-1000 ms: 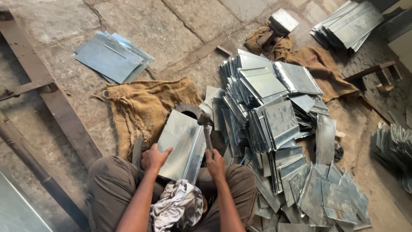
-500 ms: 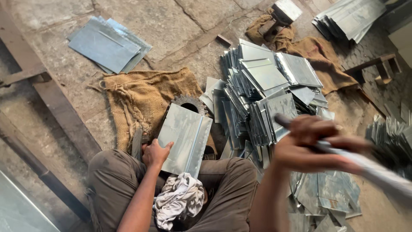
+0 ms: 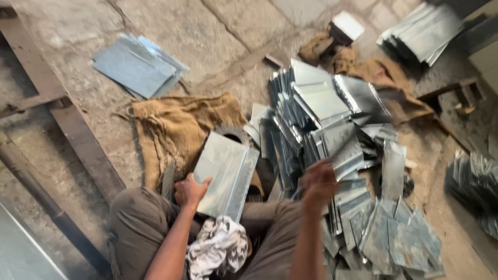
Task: The person hammers the edges of metal sheets against a large gear on the floor, handling the sheets one at a time and stacking them after each action.
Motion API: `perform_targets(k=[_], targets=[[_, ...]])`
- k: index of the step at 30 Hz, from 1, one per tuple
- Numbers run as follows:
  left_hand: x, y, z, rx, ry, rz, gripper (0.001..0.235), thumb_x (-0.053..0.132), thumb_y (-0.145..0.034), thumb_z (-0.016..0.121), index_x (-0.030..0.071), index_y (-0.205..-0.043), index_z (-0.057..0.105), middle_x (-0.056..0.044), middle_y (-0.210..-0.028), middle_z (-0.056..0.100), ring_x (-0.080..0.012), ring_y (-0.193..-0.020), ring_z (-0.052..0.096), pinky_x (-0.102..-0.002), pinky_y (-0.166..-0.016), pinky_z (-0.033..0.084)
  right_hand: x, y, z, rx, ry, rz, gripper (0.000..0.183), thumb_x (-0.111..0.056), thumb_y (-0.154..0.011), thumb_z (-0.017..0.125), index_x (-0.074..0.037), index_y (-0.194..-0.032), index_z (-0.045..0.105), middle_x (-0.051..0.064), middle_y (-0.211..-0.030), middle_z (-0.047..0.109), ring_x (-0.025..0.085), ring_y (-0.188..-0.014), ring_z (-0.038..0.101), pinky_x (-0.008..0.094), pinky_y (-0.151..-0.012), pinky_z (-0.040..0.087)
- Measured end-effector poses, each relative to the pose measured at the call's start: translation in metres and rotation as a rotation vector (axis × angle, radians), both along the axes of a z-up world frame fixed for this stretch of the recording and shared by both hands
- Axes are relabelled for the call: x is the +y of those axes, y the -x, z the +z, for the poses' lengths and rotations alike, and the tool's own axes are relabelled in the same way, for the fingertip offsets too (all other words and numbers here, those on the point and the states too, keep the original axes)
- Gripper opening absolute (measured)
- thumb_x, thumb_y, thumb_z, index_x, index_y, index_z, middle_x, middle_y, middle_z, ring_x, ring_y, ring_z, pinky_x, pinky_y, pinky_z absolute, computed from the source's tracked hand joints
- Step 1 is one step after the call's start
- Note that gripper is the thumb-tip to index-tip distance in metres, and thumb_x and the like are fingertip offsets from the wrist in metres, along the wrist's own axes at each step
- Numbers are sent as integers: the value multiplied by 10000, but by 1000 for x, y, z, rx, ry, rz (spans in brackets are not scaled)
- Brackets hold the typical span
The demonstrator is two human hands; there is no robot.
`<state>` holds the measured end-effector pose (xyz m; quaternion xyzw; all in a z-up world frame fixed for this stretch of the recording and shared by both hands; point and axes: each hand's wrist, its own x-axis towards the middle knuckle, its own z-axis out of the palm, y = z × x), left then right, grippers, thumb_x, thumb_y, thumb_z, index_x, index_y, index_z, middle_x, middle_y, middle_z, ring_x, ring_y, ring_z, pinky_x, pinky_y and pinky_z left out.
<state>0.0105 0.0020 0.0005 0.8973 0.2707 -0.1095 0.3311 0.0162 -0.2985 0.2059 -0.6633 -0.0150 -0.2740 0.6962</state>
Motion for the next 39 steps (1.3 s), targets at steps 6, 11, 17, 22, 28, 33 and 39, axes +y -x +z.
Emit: perform_targets(k=[6, 11, 17, 22, 28, 33, 39], targets=[[-3, 5, 8, 5, -18, 8, 783, 707, -738, 750, 95, -1221, 678, -223, -1098, 737, -418, -1069, 663, -536, -802, 566, -13, -33, 107, -652, 108, -38, 326, -458, -1167, 427, -142, -1155, 506, 14, -717, 490, 53, -478, 391, 227, -457, 351], [-2, 6, 10, 25, -22, 2, 765, 713, -747, 744, 100, -1201, 689, -218, -1071, 747, -416, -1059, 669, -535, -796, 573, 42, -21, -148, -345, 659, -308, 484, -380, -1204, 371, 74, -1167, 534, 155, -926, 600, 258, -775, 557, 366, -690, 474], [-8, 10, 1, -17, -83, 6, 821, 752, -718, 740, 156, -1278, 666, -233, -1077, 732, -445, -1031, 662, -539, -805, 566, 31, -19, -168, 636, 666, -140, 413, -319, -1114, 498, -43, -829, 609, 143, -644, 555, 212, -513, 471, 383, -495, 369], [0, -11, 10, 3, -72, -14, 785, 733, -760, 733, 125, -1255, 676, -226, -1098, 728, -439, -1075, 649, -552, -787, 569, 43, -15, 19, -130, 35, 52, 306, -315, -1103, 521, -97, -891, 554, -11, -621, 436, 23, -432, 368, 206, -369, 303], [-2, 2, 10, 19, -2, 2, 758, 705, -767, 740, 83, -1198, 693, -212, -1072, 744, -419, -1061, 674, -540, -796, 575, 52, -28, -18, -526, 585, -325, 337, -320, -1199, 306, -130, -970, 464, 71, -859, 518, 77, -648, 546, 205, -540, 458], [-5, 2, 11, -4, -23, -10, 763, 718, -778, 732, 81, -1197, 686, -220, -1050, 748, -423, -1020, 687, -541, -776, 580, 52, 14, -205, 381, 820, -180, 437, -396, -1126, 449, -62, -888, 600, 120, -768, 612, 201, -649, 558, 365, -606, 442], [-3, -3, 13, -10, -61, -13, 721, 708, -774, 737, 90, -1144, 701, -219, -1013, 756, -415, -990, 695, -528, -816, 562, 16, 14, -73, 299, 393, -158, 275, -346, -1036, 556, -83, -990, 620, 84, -673, 557, 157, -467, 429, 358, -410, 348]])
